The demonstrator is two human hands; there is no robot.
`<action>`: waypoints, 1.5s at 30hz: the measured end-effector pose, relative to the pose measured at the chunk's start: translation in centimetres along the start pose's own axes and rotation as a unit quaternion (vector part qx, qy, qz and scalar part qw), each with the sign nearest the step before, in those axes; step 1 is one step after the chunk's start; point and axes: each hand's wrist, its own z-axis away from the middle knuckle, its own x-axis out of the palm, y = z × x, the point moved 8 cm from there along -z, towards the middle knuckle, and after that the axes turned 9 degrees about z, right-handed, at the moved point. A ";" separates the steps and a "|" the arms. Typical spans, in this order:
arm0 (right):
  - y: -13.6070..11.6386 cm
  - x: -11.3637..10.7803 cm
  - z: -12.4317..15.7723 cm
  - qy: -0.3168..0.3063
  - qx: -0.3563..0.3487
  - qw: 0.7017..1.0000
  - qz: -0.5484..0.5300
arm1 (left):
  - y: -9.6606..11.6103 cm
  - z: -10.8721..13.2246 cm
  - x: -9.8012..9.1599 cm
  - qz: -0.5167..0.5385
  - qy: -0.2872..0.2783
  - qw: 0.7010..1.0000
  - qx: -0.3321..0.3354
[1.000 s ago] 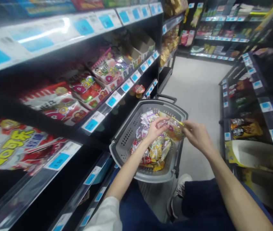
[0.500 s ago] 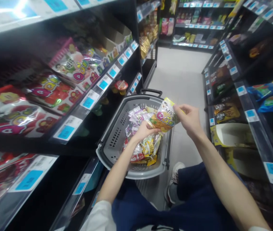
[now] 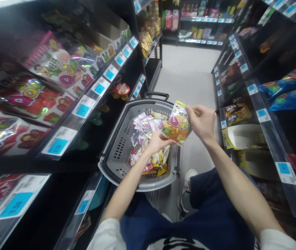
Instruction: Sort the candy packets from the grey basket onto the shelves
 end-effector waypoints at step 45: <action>0.8 0.6 -0.2 -0.046 0.005 0.996 0.081 | 1.8 1.8 2.5 -0.058 -0.099 0.992 0.045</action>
